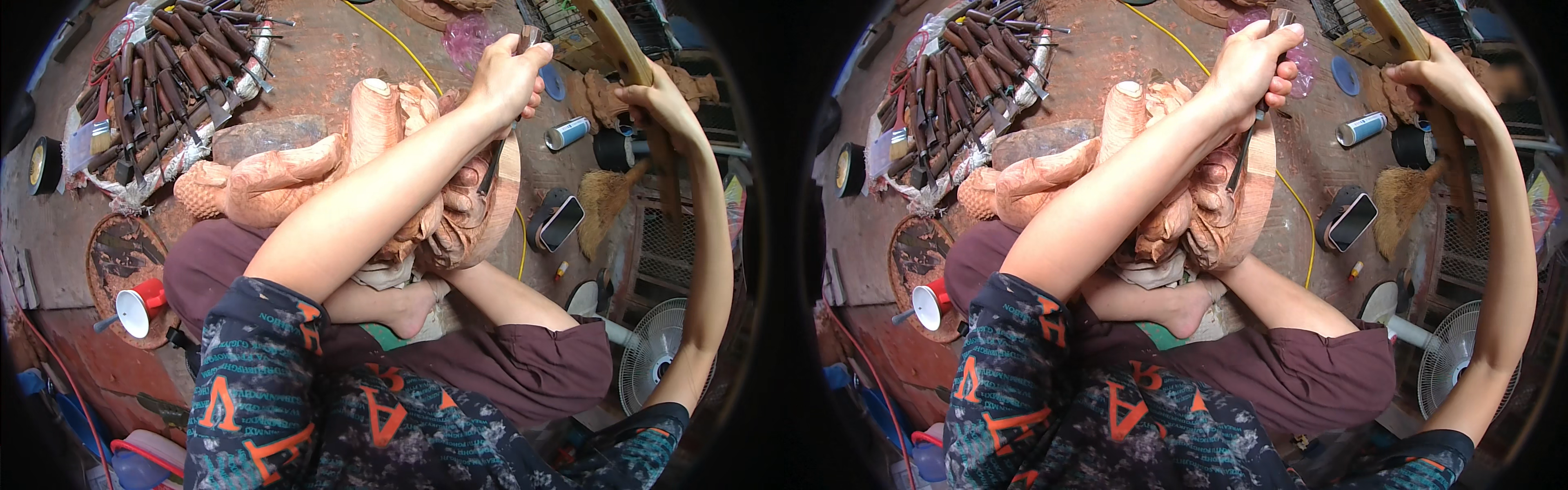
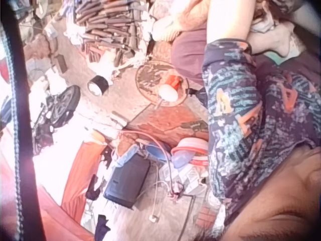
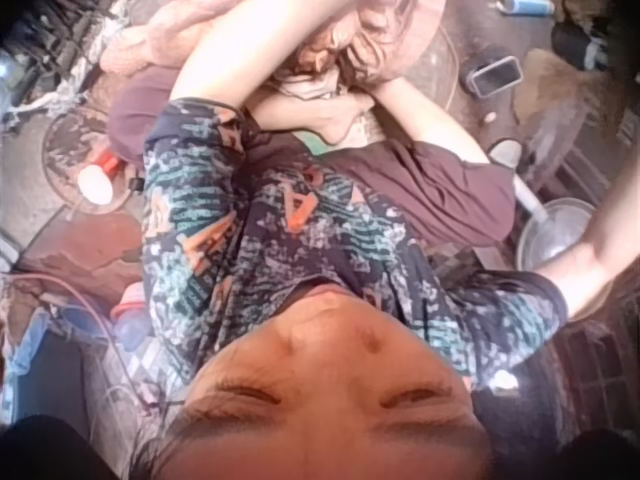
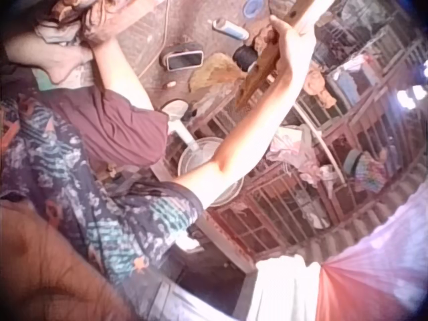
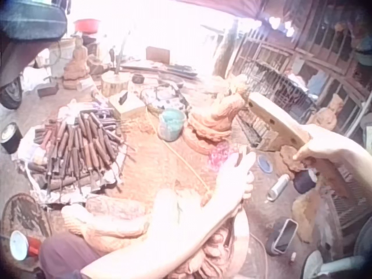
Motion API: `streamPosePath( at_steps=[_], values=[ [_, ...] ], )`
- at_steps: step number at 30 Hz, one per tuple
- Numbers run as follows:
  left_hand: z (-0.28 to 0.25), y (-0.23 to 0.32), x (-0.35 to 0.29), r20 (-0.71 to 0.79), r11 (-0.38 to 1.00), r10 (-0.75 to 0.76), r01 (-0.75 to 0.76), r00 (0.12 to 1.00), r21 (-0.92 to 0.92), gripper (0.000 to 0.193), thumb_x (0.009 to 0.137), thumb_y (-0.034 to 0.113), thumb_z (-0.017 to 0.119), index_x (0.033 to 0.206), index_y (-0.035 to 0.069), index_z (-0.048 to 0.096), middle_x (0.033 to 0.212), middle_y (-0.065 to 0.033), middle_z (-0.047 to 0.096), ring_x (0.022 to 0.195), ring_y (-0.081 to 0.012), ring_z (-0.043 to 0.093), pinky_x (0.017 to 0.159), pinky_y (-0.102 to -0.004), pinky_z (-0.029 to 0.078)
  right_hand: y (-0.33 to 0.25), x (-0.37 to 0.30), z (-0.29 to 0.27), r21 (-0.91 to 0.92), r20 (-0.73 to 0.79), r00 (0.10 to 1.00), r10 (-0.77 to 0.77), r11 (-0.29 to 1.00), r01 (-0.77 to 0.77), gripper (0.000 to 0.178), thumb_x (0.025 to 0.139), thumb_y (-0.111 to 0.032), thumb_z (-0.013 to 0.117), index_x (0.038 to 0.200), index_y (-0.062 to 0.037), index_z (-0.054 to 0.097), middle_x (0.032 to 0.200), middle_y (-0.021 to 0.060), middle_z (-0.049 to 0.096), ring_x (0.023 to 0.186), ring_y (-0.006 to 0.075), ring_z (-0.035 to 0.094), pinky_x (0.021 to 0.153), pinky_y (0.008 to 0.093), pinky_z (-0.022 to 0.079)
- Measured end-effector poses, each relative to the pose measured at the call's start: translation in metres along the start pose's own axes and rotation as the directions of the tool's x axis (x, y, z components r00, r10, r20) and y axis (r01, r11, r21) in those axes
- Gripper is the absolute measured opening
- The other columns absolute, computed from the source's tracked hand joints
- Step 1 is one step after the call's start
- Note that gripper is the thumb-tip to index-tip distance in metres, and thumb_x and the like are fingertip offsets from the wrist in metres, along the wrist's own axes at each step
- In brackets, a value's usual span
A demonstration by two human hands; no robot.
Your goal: The person carves a large wooden sculpture of a reclining figure using a chisel and a wooden mallet. They repeatedly strike the chisel to shape the wood, occasionally pausing to select different chisels from a nearby collection.
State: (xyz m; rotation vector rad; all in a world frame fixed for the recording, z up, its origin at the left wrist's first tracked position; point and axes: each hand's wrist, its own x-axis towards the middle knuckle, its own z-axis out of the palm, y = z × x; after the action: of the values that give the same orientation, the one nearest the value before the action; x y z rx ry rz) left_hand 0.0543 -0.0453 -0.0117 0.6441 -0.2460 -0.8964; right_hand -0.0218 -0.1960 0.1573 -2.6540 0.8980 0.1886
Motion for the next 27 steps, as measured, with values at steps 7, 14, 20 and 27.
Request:
streamPosePath(
  at_steps=[7, 14, 20, 27],
  values=[
    [-0.006, 0.006, -0.002, 0.042, 0.997, -0.037, 0.035, 0.998, 0.065, 0.017, 0.093, 0.023, 0.058, 0.096, 0.012, 0.046, 0.062, 0.0009, 0.045, 0.046, -0.0033, 0.038, 0.037, -0.0190, 0.030, 0.007, -0.008, 0.004, 0.024, 0.042, 0.996, -0.074, 0.997, 0.073, 0.043, 0.081, -0.013, 0.066, 0.119, -0.0031, 0.052, 0.068, -0.0038, 0.049, 0.055, 0.0046, 0.047, 0.049, 0.0223, 0.043],
    [-0.012, 0.006, 0.009, -0.191, 0.970, 0.239, -0.245, 0.952, -0.006, 0.020, 0.092, 0.023, 0.056, 0.088, 0.007, 0.044, 0.060, -0.0029, 0.048, 0.043, -0.0093, 0.045, 0.034, -0.0251, 0.035, 0.002, -0.006, 0.006, 0.213, 0.019, 0.997, -0.074, 0.975, 0.069, 0.033, 0.083, -0.017, 0.067, 0.109, -0.0038, 0.050, 0.065, -0.0035, 0.048, 0.054, 0.0037, 0.048, 0.050, 0.0219, 0.043],
    [-0.004, -0.002, 0.009, -0.191, 0.972, 0.235, -0.230, 0.953, 0.047, 0.020, 0.090, 0.022, 0.059, 0.085, 0.006, 0.048, 0.058, -0.0025, 0.049, 0.044, -0.0102, 0.047, 0.035, -0.0271, 0.037, -0.006, 0.001, 0.010, 0.151, 0.099, 0.993, -0.063, 0.987, 0.048, 0.039, 0.083, -0.016, 0.066, 0.116, -0.0031, 0.049, 0.066, -0.0034, 0.048, 0.053, 0.0042, 0.047, 0.049, 0.0219, 0.042],
    [-0.003, -0.004, 0.008, -0.141, 0.967, 0.248, -0.236, 0.958, 0.096, 0.021, 0.089, 0.022, 0.059, 0.087, 0.004, 0.049, 0.059, -0.0042, 0.051, 0.046, -0.0120, 0.049, 0.037, -0.0285, 0.039, -0.005, 0.001, 0.004, -0.078, 0.046, 0.994, -0.103, 0.991, 0.106, 0.054, 0.077, -0.008, 0.065, 0.128, -0.0060, 0.049, 0.070, -0.0027, 0.050, 0.055, 0.0047, 0.046, 0.048, 0.0216, 0.041]
  ],
)
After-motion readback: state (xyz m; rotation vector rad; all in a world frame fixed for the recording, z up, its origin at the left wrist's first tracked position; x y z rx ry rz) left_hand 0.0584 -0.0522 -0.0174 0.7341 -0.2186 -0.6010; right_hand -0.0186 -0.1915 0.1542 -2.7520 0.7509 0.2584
